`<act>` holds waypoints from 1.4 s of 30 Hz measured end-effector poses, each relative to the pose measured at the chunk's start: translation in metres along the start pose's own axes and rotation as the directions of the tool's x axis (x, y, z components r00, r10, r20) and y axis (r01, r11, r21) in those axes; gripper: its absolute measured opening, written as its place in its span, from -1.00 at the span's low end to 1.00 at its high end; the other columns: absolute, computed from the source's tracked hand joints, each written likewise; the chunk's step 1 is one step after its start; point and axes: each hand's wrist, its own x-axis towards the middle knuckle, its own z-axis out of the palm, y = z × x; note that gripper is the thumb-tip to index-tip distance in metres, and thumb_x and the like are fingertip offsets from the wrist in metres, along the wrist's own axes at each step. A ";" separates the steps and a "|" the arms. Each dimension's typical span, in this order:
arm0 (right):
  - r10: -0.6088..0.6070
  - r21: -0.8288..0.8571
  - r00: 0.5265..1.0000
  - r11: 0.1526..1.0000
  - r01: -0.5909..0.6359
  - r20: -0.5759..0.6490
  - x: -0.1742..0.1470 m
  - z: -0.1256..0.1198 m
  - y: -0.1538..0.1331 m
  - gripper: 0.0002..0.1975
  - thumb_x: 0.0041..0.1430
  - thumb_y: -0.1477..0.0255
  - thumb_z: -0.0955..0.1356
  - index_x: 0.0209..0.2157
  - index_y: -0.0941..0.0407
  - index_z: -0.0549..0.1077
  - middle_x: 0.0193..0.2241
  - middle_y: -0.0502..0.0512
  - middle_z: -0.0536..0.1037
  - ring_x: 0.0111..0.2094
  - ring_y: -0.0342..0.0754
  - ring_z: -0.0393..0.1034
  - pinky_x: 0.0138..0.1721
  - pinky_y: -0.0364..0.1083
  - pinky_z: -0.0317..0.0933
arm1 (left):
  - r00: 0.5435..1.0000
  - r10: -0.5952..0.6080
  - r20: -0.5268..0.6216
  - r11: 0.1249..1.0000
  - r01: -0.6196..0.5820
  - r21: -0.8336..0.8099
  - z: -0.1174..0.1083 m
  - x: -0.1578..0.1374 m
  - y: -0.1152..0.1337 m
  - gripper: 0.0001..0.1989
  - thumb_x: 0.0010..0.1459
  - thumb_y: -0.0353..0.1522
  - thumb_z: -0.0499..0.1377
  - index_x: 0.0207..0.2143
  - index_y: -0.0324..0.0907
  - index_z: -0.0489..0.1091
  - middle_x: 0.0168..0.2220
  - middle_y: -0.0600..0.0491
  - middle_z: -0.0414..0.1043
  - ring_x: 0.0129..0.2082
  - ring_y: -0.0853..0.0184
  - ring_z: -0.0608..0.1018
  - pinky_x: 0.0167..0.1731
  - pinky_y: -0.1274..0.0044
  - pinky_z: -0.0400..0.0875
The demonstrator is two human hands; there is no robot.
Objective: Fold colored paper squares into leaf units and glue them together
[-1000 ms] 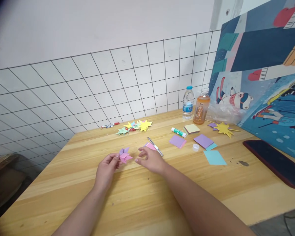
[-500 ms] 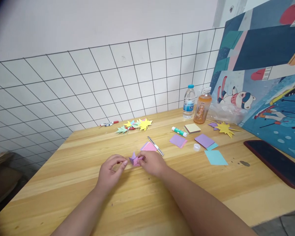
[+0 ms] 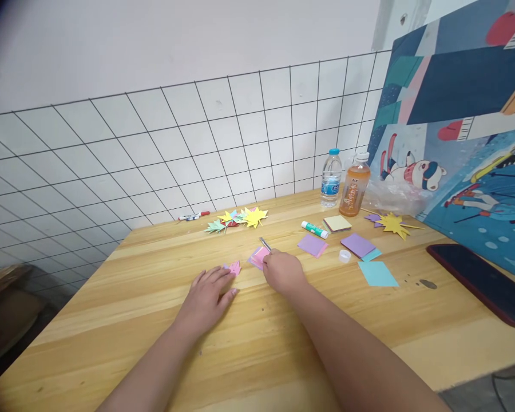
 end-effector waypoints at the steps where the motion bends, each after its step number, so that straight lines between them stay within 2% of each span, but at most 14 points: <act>1: 0.019 -0.012 1.000 1.000 -0.019 0.006 0.000 0.000 0.000 -0.70 0.22 0.41 0.15 -0.32 0.12 0.50 -0.30 0.19 0.49 -0.32 0.00 0.40 -0.38 -0.10 0.13 | 1.000 -0.015 -0.020 1.000 0.015 0.001 -0.001 0.000 0.000 -0.67 0.14 -0.25 0.06 -0.04 -0.04 0.38 0.05 -0.06 0.36 0.11 0.09 0.28 0.09 0.16 0.01; 4: 0.054 -0.009 0.999 0.999 -0.054 -0.007 0.001 -0.002 0.001 -0.69 0.21 0.43 0.15 -0.35 0.12 0.50 -0.35 0.17 0.50 -0.37 -0.03 0.40 -0.44 -0.12 0.09 | 0.997 -0.014 -0.077 0.997 0.008 -0.072 -0.005 0.001 0.003 -0.70 0.14 -0.24 0.06 -0.11 -0.08 0.43 -0.03 -0.06 0.41 0.02 0.13 0.35 0.03 0.26 0.14; 7: 0.085 0.078 0.995 0.994 -0.080 -0.059 0.002 -0.002 0.003 -0.76 0.17 0.41 0.21 -0.37 0.08 0.51 -0.34 0.10 0.52 -0.33 -0.06 0.40 -0.46 -0.16 0.05 | 0.994 -0.040 -0.104 0.966 0.012 -0.259 -0.005 0.001 0.009 -0.72 0.16 -0.22 0.03 -0.25 -0.12 0.49 -0.22 -0.05 0.48 -0.15 0.20 0.45 -0.12 0.38 0.28; 11: 0.146 0.236 0.988 0.963 -0.132 -0.043 0.003 -0.002 0.006 -0.87 0.06 0.41 0.31 -0.43 0.04 0.52 -0.34 0.02 0.54 -0.30 -0.08 0.39 -0.44 -0.18 0.07 | 0.994 -0.112 0.011 0.810 0.098 -0.578 0.002 -0.001 0.013 -0.64 0.14 -0.15 0.04 -0.46 -0.19 0.50 -0.45 -0.02 0.49 -0.41 0.28 0.48 -0.38 0.50 0.33; 13: 0.181 0.316 0.983 0.935 -0.162 -0.030 0.004 -0.003 0.008 -0.88 0.05 0.36 0.33 -0.44 0.03 0.53 -0.35 0.00 0.55 -0.32 -0.08 0.40 -0.42 -0.17 0.10 | 0.981 -0.149 0.121 0.635 0.189 -0.750 0.006 -0.002 0.013 -0.57 0.11 -0.08 0.04 -0.46 -0.22 0.50 -0.47 -0.04 0.49 -0.48 0.31 0.46 -0.50 0.55 0.31; 16: 0.182 0.410 0.973 0.905 -0.110 -0.139 0.003 -0.005 0.005 -0.86 0.08 0.32 0.32 -0.40 0.03 0.52 -0.34 -0.02 0.55 -0.33 -0.09 0.40 -0.37 -0.16 0.15 | 0.945 -0.161 0.285 0.297 0.322 -0.899 0.007 -0.002 0.012 -0.47 0.08 0.01 0.03 -0.39 -0.28 0.51 -0.44 -0.11 0.49 -0.51 0.34 0.44 -0.64 0.62 0.25; 18: 0.067 0.458 0.969 0.888 0.051 -0.239 -0.001 -0.008 -0.001 -0.85 0.12 0.34 0.30 -0.36 0.04 0.51 -0.32 -0.01 0.55 -0.32 -0.11 0.40 -0.31 -0.15 0.18 | 0.918 -0.142 0.370 0.100 0.385 -0.918 0.004 -0.002 0.012 -0.42 0.08 0.03 0.00 -0.29 -0.30 0.50 -0.37 -0.15 0.51 -0.47 0.34 0.47 -0.61 0.62 0.29; 21: -0.214 0.492 0.933 0.803 0.336 -0.288 -0.008 -0.009 -0.013 -0.82 0.18 0.36 0.26 -0.32 0.04 0.51 -0.27 0.02 0.55 -0.22 -0.11 0.40 -0.18 -0.15 0.21 | 0.861 -0.103 0.497 -0.172 0.477 -0.862 -0.003 -0.002 0.013 -0.35 0.12 0.06 -0.09 -0.12 -0.30 0.42 -0.25 -0.22 0.51 -0.38 0.29 0.54 -0.46 0.56 0.40; 24: -0.416 0.468 0.868 0.731 0.497 -0.270 -0.014 -0.005 -0.022 -0.80 0.20 0.36 0.25 -0.33 0.01 0.51 -0.17 0.00 0.52 -0.14 -0.13 0.38 -0.11 -0.15 0.20 | 0.840 -0.128 0.527 -0.331 0.464 -0.821 -0.005 -0.002 0.012 -0.50 0.16 -0.07 0.01 -0.10 -0.29 0.39 -0.21 -0.19 0.51 -0.30 0.25 0.57 -0.30 0.49 0.44; 26: -0.461 0.452 0.845 0.714 0.535 -0.272 -0.015 -0.002 -0.025 -0.81 0.20 0.36 0.25 -0.33 0.00 0.51 -0.12 0.00 0.50 -0.12 -0.14 0.37 -0.10 -0.15 0.20 | 0.847 -0.202 0.492 -0.352 0.406 -0.843 -0.002 -0.001 0.010 -0.68 0.12 -0.27 0.15 -0.12 -0.28 0.40 -0.20 -0.13 0.52 -0.28 0.29 0.57 -0.27 0.52 0.44; 29: -0.476 0.444 0.828 0.699 0.561 -0.297 -0.015 0.001 -0.027 -0.86 0.16 0.39 0.28 -0.34 0.02 0.49 -0.11 0.02 0.49 -0.11 -0.13 0.36 -0.08 -0.12 0.19 | 0.846 -0.293 0.445 -0.333 0.346 -0.877 0.004 0.000 0.009 -0.73 0.04 -0.43 0.22 -0.16 -0.29 0.43 -0.22 -0.10 0.53 -0.31 0.33 0.56 -0.31 0.56 0.44; 33: -0.452 0.446 0.831 0.701 0.556 -0.324 -0.017 0.000 -0.033 -0.78 0.03 0.40 0.37 -0.21 0.03 0.45 0.03 0.12 0.34 0.03 -0.03 0.23 0.03 -0.02 0.12 | 0.852 -0.311 0.422 -0.297 0.335 -0.894 0.008 0.000 0.011 -0.66 0.00 -0.33 0.27 -0.15 -0.26 0.44 -0.24 -0.09 0.53 -0.26 0.25 0.55 -0.31 0.52 0.44; 38: -0.467 0.448 0.826 0.694 0.564 -0.315 -0.018 0.004 -0.040 -0.88 0.05 0.39 0.36 -0.31 0.01 0.48 0.08 0.10 0.28 0.10 0.00 0.14 0.07 0.03 0.07 | 0.841 -0.335 0.425 -0.284 0.340 -0.896 0.007 0.000 0.012 -0.65 -0.03 -0.29 0.28 -0.16 -0.22 0.44 -0.22 -0.07 0.52 -0.28 0.25 0.55 -0.36 0.52 0.44; 42: -0.327 0.589 0.896 0.675 0.445 -0.301 -0.014 0.008 -0.038 -0.93 0.07 0.45 0.34 -0.37 0.03 0.48 -0.01 0.10 0.38 0.04 -0.02 0.23 0.04 0.00 0.11 | 0.824 -0.350 0.445 -0.292 0.356 -0.888 0.011 0.000 0.008 -0.71 -0.03 -0.31 0.29 -0.21 -0.18 0.44 -0.25 -0.02 0.52 -0.32 0.31 0.55 -0.34 0.52 0.45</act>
